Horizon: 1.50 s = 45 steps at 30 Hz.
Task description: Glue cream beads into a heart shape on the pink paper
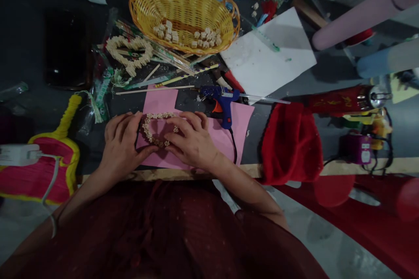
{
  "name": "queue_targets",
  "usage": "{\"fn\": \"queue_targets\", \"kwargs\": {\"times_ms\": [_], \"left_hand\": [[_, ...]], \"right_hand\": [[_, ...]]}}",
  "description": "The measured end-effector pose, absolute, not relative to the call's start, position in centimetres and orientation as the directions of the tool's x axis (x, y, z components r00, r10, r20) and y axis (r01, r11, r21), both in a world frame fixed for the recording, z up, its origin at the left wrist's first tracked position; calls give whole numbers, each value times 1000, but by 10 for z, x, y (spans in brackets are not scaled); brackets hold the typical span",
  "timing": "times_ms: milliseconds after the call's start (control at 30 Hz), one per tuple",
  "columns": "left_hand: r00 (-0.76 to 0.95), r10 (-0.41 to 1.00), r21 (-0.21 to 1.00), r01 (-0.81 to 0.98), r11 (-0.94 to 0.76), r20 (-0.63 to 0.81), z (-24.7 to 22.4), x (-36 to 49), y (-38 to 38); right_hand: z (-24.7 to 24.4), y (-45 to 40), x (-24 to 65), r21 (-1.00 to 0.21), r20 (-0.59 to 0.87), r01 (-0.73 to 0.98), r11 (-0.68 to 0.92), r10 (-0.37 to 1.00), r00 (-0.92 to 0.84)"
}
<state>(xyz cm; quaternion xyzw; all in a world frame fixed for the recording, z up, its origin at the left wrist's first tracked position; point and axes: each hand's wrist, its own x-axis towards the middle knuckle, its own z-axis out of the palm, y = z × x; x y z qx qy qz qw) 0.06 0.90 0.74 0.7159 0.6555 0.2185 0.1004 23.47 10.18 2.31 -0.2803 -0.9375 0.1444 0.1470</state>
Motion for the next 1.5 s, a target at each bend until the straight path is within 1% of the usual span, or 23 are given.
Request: {"fn": "queue_targets", "kwargs": {"times_ms": [100,233,367,433,567,633,767,900,1000,1067,1233,1333,1500], "left_hand": [[50,980,415,901,-126,191,7,1,9],[56,980,412,902,-132,193,8,0,9],[76,971,402,901,-164,227,6,-1,9],[72,968,422,890,-171,240,3,-2,9],[48,959,473,863,-180,279,1,-5,10],[41,950,494,847,-197,308,4,-6,10],[3,926,515,830,-213,378,19,-8,6],[-61,911,506,846,-169,407,32,-17,-4],[-117,913,519,847,-114,391,32,-26,-11],[-127,924,547,831,-99,361,29,-30,-12],[18,969,580,799,-161,245,19,-24,-7],[84,978,587,789,-181,189,12,-17,-4],[82,979,569,803,-175,185,5,-14,-6]], "right_hand": [[22,102,235,-357,190,485,798,571,-799],[22,102,235,-375,235,465,802,567,-790],[24,103,237,-392,241,460,797,571,-785],[26,103,239,-405,275,458,791,583,-764],[29,106,251,-437,391,456,775,620,-680],[30,106,261,-443,417,482,756,650,-636],[30,104,282,-425,419,566,706,708,-569],[26,95,297,-402,430,624,670,740,-517],[25,87,302,-407,455,647,645,757,-469],[24,81,302,-440,458,646,624,774,-437],[17,74,292,-589,359,603,538,843,-401],[10,77,280,-639,300,578,507,856,-420],[-2,82,263,-697,275,507,507,842,-464]]}}
